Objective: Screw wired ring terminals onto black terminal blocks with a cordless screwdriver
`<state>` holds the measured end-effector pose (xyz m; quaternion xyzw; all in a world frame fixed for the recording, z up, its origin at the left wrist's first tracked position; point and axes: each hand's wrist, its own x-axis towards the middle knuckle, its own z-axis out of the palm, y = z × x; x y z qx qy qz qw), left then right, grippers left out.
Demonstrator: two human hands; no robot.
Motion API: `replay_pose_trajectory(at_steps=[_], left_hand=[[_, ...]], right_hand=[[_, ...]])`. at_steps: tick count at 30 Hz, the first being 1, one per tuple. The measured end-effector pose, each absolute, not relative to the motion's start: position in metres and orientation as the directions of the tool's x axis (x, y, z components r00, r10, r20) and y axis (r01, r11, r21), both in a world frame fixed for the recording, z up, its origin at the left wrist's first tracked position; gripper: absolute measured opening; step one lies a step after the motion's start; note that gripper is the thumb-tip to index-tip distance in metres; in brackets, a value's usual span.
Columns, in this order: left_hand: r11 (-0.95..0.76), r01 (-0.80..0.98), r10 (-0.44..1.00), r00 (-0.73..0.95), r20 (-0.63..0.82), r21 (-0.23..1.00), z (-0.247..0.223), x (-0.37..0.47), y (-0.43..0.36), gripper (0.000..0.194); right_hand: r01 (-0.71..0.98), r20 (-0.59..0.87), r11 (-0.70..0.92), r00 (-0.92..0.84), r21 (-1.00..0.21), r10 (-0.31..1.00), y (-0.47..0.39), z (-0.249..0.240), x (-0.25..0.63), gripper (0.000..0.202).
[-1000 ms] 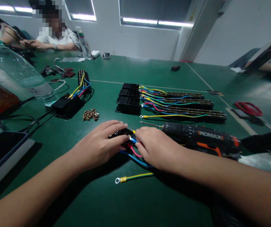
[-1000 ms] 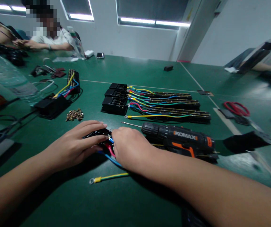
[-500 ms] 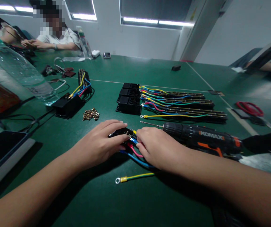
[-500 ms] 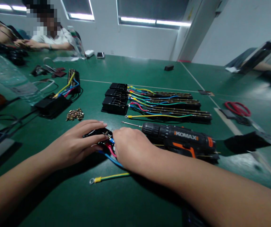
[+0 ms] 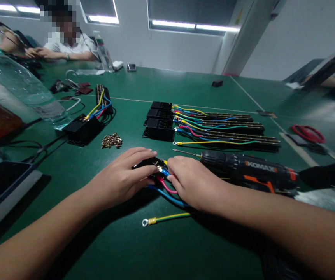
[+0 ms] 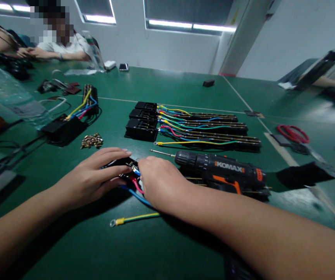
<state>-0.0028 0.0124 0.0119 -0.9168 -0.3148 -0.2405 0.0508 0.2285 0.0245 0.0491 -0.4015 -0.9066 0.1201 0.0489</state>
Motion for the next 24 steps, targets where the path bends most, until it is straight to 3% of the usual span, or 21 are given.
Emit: replay_pose_trajectory(at_steps=[10,24], left_hand=[[-0.789,0.611,0.573,0.692,0.439,0.065,0.014,-0.002,0.012,0.023],[-0.791,0.606,0.578,0.693,0.431,0.087,0.017,0.000,0.011,0.024]], right_hand=[[0.710,0.009,0.657,-0.677,-0.254,0.736,0.027,0.049,0.229,0.014],[0.743,0.027,0.657,-0.660,-0.129,0.751,0.020,0.058,0.225,0.024]])
